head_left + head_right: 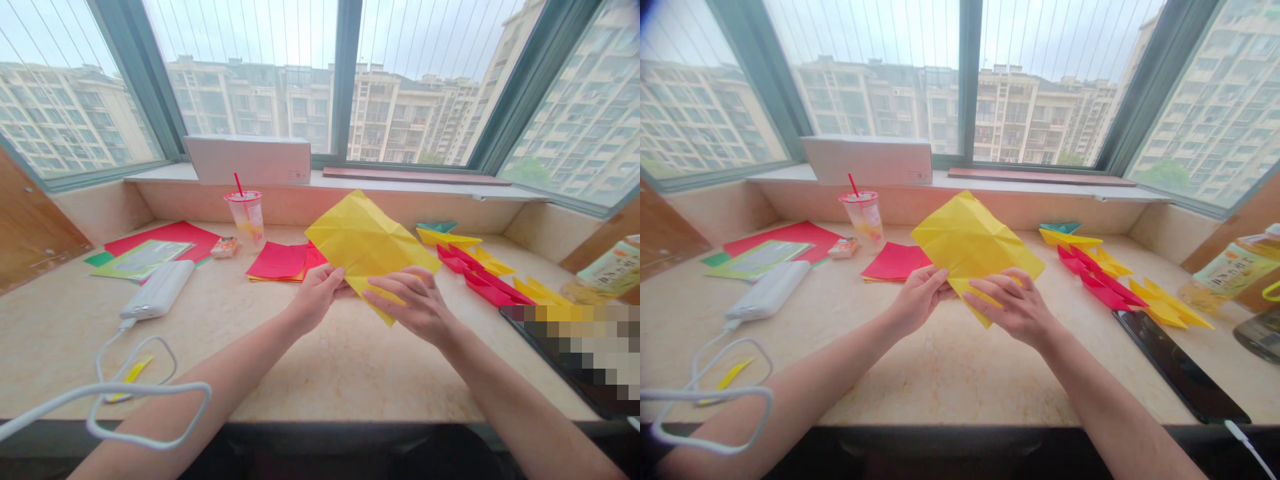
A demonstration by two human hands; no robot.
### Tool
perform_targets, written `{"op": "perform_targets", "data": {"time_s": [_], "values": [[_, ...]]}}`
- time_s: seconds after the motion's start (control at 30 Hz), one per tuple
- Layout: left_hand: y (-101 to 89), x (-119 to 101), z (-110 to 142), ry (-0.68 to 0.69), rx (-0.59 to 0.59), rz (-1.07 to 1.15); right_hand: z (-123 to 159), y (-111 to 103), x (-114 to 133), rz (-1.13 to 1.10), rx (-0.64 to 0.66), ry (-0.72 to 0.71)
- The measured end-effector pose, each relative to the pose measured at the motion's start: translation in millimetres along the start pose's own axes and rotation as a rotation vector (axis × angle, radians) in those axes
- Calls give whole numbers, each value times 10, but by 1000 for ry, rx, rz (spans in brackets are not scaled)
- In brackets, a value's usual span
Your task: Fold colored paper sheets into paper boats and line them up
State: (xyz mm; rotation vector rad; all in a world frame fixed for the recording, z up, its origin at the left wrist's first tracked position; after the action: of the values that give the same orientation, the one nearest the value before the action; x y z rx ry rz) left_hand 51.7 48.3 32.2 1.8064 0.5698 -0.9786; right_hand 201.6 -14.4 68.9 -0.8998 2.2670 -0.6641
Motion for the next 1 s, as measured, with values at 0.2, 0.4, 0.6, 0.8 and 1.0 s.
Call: {"op": "perform_targets", "data": {"time_s": [0.2,0.4,0.6,0.8,1.0], "values": [[8,-46,-4,48,7,-14,-24,24,33,64,15,-19],[18,-23,13,-20,16,37,-7,21,38,-29,-23,-16],[91,-14,34,-13,85,58,19,-19,42,-82,-76,-34],[128,51,59,-45,158,31,-6,-90,-81,-126,-283,212],[122,86,82,-71,251,-88,-26,9,-157,-121,-221,344]]}}
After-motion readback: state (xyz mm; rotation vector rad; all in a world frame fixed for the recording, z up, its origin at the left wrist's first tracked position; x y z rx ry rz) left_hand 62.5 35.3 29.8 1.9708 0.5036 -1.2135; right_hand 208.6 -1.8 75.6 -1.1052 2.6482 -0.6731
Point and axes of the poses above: each hand's wrist, its own z-axis away from the middle knuckle, its own y-axis out of the palm, x = y × z, the point moved 7 cm from there along -z, towards the middle knuckle, and after that the axes turned 4 degrees about z, right-handed, at the moved point
